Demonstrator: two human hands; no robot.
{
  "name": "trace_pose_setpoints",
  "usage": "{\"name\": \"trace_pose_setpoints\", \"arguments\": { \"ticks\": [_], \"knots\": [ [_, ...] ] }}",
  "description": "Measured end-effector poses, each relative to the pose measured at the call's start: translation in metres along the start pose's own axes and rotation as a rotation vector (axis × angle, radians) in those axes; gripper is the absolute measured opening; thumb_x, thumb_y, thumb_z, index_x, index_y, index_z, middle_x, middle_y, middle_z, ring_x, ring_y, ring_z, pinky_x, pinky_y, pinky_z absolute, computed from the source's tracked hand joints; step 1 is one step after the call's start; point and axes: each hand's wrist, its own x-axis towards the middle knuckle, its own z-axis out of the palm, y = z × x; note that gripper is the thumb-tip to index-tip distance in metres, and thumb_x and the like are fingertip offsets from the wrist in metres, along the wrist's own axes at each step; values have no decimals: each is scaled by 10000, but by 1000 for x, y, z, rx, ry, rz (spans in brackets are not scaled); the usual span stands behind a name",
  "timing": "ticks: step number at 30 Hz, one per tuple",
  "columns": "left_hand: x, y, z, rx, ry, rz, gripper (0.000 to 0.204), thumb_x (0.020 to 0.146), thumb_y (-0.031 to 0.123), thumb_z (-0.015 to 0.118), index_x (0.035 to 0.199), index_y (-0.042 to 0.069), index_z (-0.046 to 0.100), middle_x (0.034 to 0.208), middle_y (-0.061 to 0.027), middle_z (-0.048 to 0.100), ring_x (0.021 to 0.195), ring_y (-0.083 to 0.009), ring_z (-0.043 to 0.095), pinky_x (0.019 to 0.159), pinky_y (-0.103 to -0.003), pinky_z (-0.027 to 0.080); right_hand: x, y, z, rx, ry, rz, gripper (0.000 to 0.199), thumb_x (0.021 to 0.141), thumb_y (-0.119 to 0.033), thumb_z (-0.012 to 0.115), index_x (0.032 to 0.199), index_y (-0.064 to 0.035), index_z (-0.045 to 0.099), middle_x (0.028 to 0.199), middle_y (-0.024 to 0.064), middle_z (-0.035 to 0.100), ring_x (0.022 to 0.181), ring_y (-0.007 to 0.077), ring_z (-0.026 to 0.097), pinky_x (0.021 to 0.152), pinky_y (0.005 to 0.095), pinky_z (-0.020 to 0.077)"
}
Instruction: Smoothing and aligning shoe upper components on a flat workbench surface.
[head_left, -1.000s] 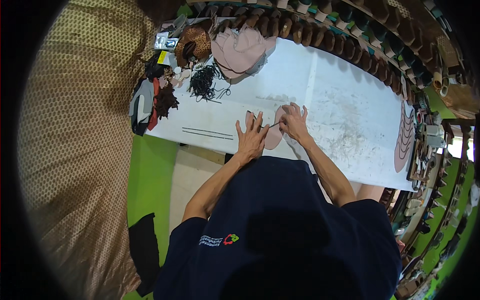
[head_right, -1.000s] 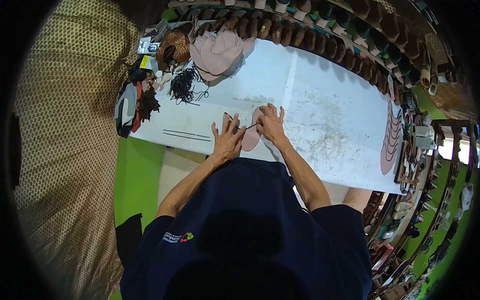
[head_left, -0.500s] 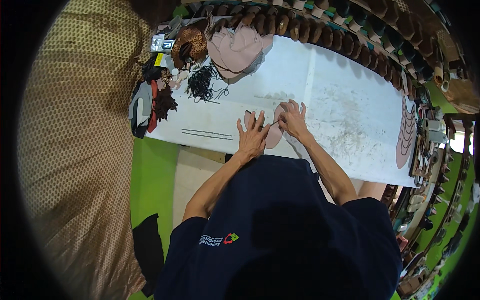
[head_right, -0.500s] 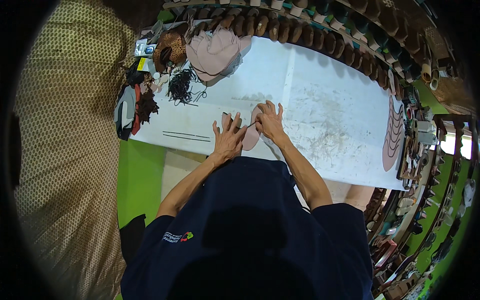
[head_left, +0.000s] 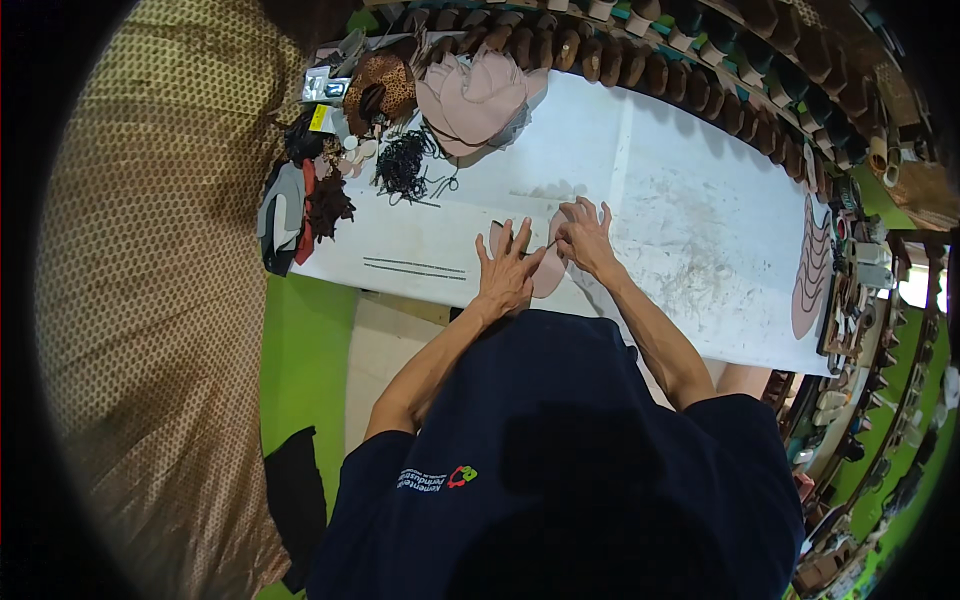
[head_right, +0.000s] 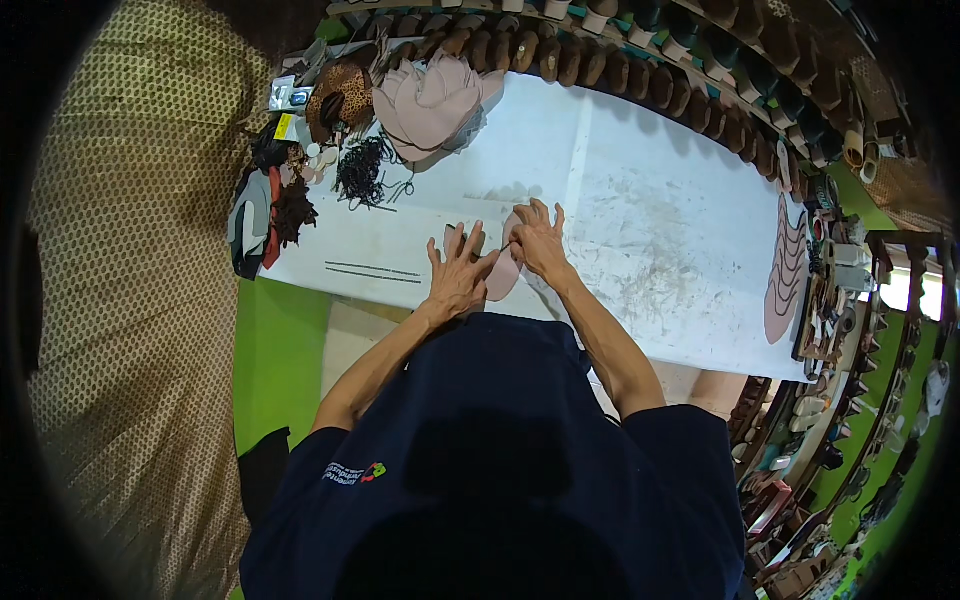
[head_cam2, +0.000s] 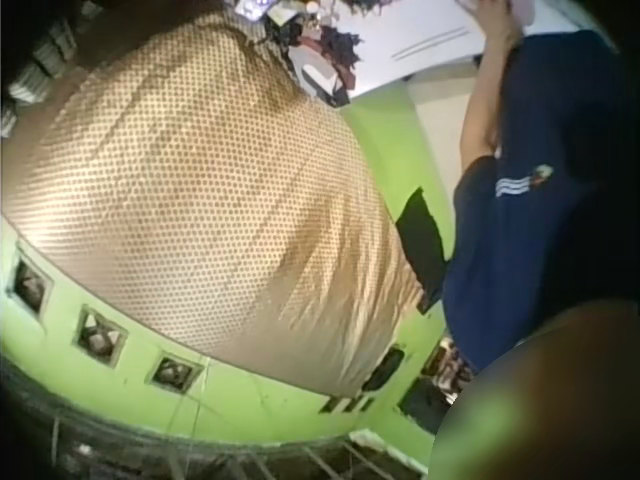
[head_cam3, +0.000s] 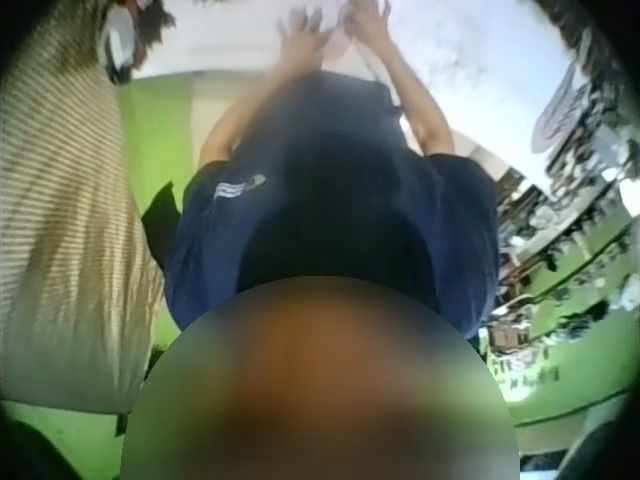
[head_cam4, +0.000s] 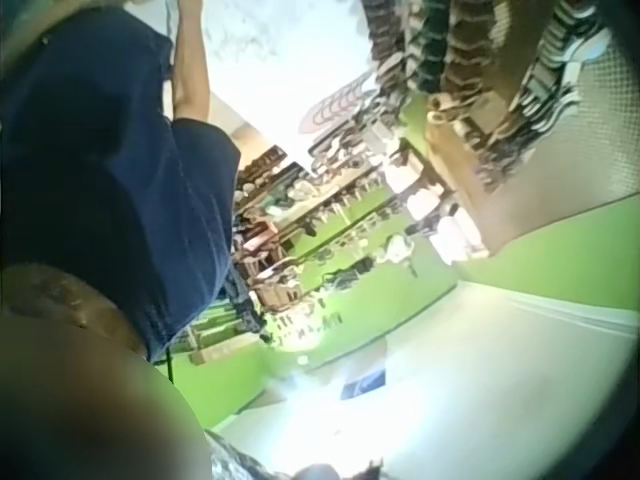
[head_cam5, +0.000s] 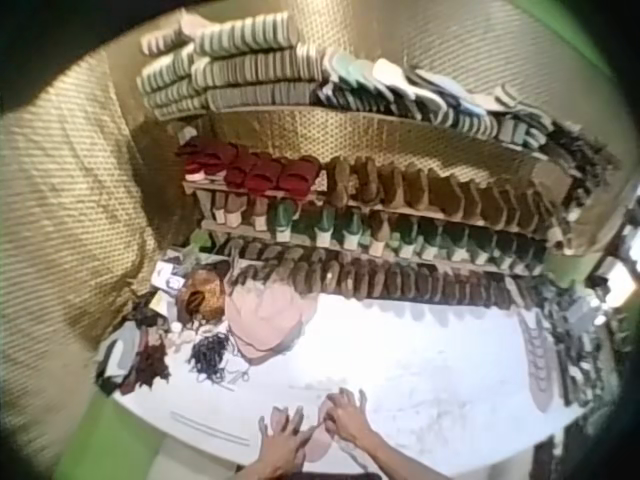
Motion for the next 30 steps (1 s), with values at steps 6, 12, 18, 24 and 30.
{"name": "trace_pose_setpoints", "arguments": {
  "ticks": [6, 12, 18, 24, 30],
  "knots": [
    [2, -2, 0, 3, -45, 23, 619, 807, 223, 737, 1414, 270, 631, 1776, -106, 145, 1617, -405, 130, 1119, -828, 155, 3, -1, -1, -41, 47, -63, 94, 795, -181, 733, 807, -99, 777, 1496, 119, 541, 1512, 428, 332, 1200, 755, 142],
    [7, 4, -7, -5, -77, 7, 605, 792, 210, 764, 1384, 259, 647, 1778, -98, 147, 1620, -403, 121, 1133, -824, 148, 5, -1, 0, -52, 19, -55, 109, 766, -162, 736, 832, -94, 791, 1493, 119, 575, 1511, 416, 360, 1213, 748, 125],
    [7, 3, -3, 1, -74, 25, 635, 774, 208, 798, 1387, 264, 644, 1784, -85, 135, 1621, -400, 118, 1138, -818, 146, 8, -5, -5, -68, 30, -100, 88, 781, -141, 769, 861, -116, 794, 1464, 91, 587, 1502, 387, 378, 1218, 741, 127],
    [8, 4, 0, 37, -58, 34, 665, 765, 210, 813, 1404, 268, 638, 1785, -85, 131, 1620, -400, 122, 1140, -814, 143, 13, -3, -5, -106, -22, -131, 72, 836, -146, 750, 899, -132, 781, 1472, 85, 562, 1507, 386, 359, 1213, 742, 134],
    [9, 2, 2, 48, -39, 28, 662, 755, 234, 825, 1392, 255, 646, 1778, -93, 157, 1617, -392, 136, 1148, -802, 150, 16, -2, -4, -117, -36, -151, 72, 831, -135, 752, 892, -141, 790, 1468, 66, 568, 1508, 375, 360, 1219, 740, 127]
  ]
}}
